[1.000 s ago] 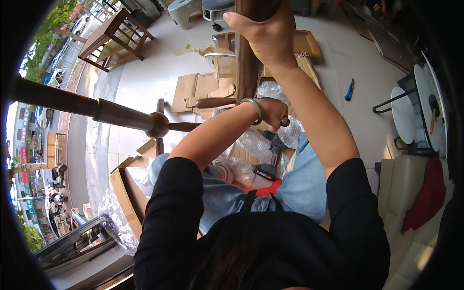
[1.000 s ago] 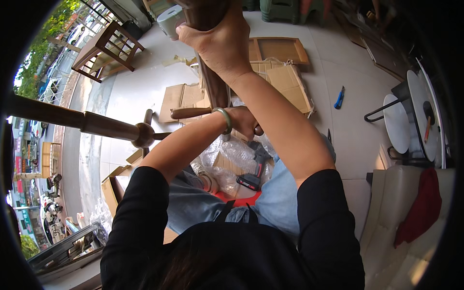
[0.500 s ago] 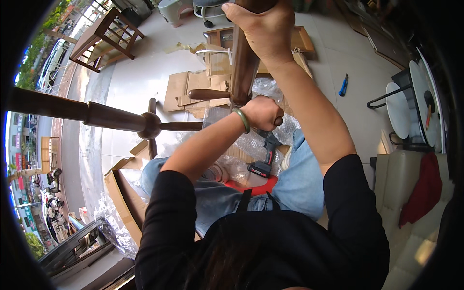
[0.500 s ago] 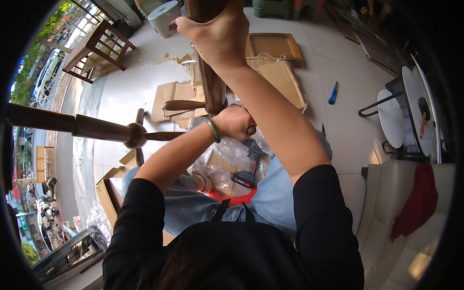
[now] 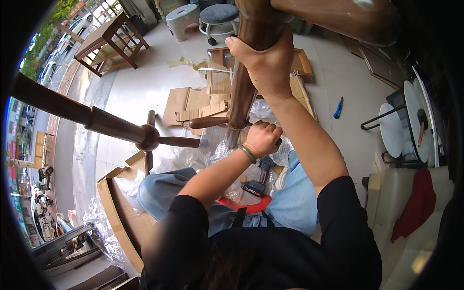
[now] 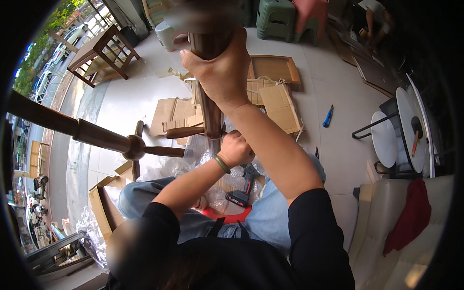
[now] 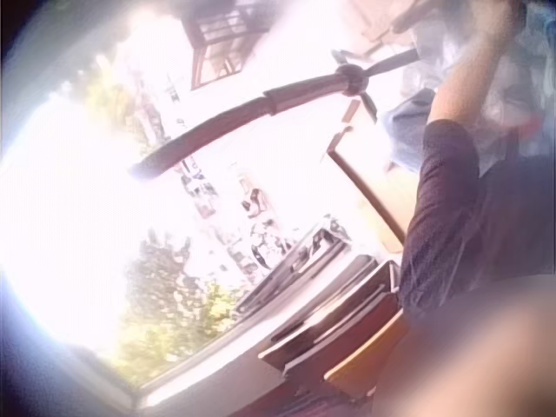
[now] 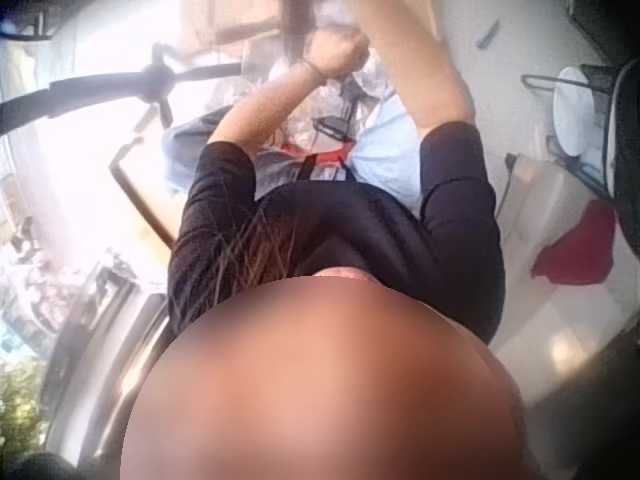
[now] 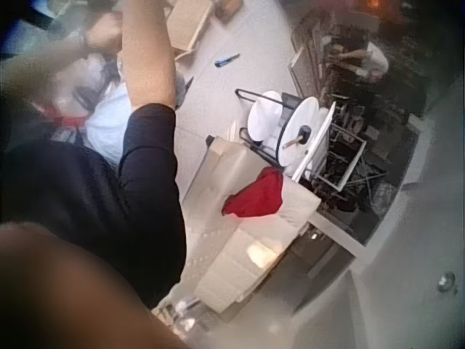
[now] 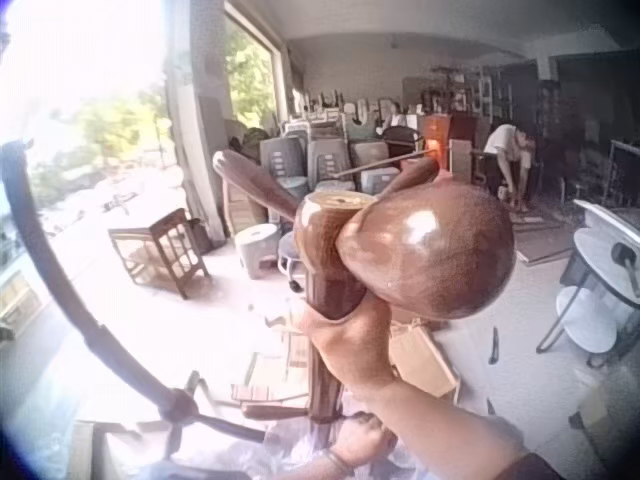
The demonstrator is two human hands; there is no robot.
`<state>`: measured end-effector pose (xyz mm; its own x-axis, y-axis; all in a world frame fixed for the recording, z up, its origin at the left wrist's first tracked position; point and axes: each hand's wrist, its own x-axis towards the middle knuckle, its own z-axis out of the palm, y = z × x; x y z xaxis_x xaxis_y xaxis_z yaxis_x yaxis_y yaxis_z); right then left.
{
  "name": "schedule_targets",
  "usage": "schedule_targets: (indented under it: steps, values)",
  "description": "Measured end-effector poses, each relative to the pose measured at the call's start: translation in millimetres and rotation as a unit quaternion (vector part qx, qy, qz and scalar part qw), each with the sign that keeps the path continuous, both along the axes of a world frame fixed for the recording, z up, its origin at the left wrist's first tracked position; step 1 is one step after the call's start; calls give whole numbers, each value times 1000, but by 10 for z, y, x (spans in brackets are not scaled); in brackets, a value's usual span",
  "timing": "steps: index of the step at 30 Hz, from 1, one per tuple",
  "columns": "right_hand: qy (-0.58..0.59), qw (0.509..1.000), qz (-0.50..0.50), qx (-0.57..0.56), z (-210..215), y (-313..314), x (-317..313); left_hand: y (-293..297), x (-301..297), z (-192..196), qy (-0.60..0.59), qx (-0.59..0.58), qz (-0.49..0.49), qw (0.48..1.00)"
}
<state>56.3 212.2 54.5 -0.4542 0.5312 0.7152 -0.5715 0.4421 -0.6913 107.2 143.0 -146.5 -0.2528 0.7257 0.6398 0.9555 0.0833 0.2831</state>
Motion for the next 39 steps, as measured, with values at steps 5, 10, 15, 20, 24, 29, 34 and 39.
schedule_targets:
  steps: [5,10,15,20,24,29,34,39]
  values:
    - [-6,1000,-22,8,-33,36,-4,-13,-310,296,-47,-361,-207,908]
    - [20,998,53,-7,-62,74,4,-68,-114,145,-35,-157,-103,982]
    - [22,1000,13,8,-23,-7,44,-109,136,-114,12,84,45,995]
    - [-13,995,86,-52,21,-77,87,-96,-90,61,-29,-134,-68,988]
    - [0,999,5,-32,20,-53,54,-62,-313,251,-49,-251,-222,941]
    - [19,999,16,-26,-25,-17,46,-88,-107,77,-46,-112,-93,988]
    - [6,999,33,-36,-24,-50,54,-118,147,-130,-7,124,74,990]
    - [25,999,24,13,-42,-89,12,-91,41,-106,2,43,37,998]
